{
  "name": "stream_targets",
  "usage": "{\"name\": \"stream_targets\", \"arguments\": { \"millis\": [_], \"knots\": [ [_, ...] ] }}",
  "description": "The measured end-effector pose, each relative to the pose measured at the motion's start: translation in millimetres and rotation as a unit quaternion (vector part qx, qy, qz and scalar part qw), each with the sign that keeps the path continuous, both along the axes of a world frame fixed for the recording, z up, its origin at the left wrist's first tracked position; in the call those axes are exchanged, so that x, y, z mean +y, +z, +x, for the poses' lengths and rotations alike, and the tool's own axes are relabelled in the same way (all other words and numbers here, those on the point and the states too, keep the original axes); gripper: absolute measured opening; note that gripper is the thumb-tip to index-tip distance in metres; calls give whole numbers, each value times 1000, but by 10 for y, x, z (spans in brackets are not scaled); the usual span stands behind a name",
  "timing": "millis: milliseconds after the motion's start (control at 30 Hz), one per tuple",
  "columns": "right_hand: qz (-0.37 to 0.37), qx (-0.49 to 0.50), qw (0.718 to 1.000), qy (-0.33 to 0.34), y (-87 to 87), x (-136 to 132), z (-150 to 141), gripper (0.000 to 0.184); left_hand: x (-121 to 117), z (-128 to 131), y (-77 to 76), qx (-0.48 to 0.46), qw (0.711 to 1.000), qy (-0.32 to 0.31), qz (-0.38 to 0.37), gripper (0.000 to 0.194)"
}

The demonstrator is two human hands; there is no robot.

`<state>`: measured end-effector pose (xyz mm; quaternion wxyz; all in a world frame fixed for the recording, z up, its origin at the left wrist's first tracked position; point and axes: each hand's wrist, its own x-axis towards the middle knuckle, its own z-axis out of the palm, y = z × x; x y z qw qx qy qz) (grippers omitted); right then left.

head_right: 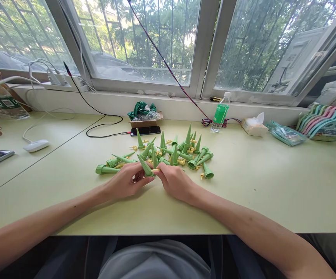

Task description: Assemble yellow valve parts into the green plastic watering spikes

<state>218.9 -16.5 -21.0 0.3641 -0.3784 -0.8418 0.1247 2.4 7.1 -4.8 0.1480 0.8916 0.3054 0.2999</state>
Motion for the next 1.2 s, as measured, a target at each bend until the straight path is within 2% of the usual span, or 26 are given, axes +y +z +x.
{"name": "stream_targets", "arguments": {
  "millis": [300,500,867,1033,1200],
  "knots": [
    [-6,-5,1000,3,13,-21,-5,30,-15,11,10,-17,1000,-9,1,15],
    [-40,-6,999,7,18,-22,-3,30,-5,10,-16,-20,1000,-17,-8,19],
    [-98,53,993,22,39,-28,-31,38,16,7,-26,-10,1000,-26,8,16],
    [-86,28,996,4,20,-7,-29,36,-7,7,-14,-9,1000,-25,1,14],
    [-67,26,997,-20,56,-30,-25,28,-20,41,37,-21,999,11,-23,14]
  ]
}}
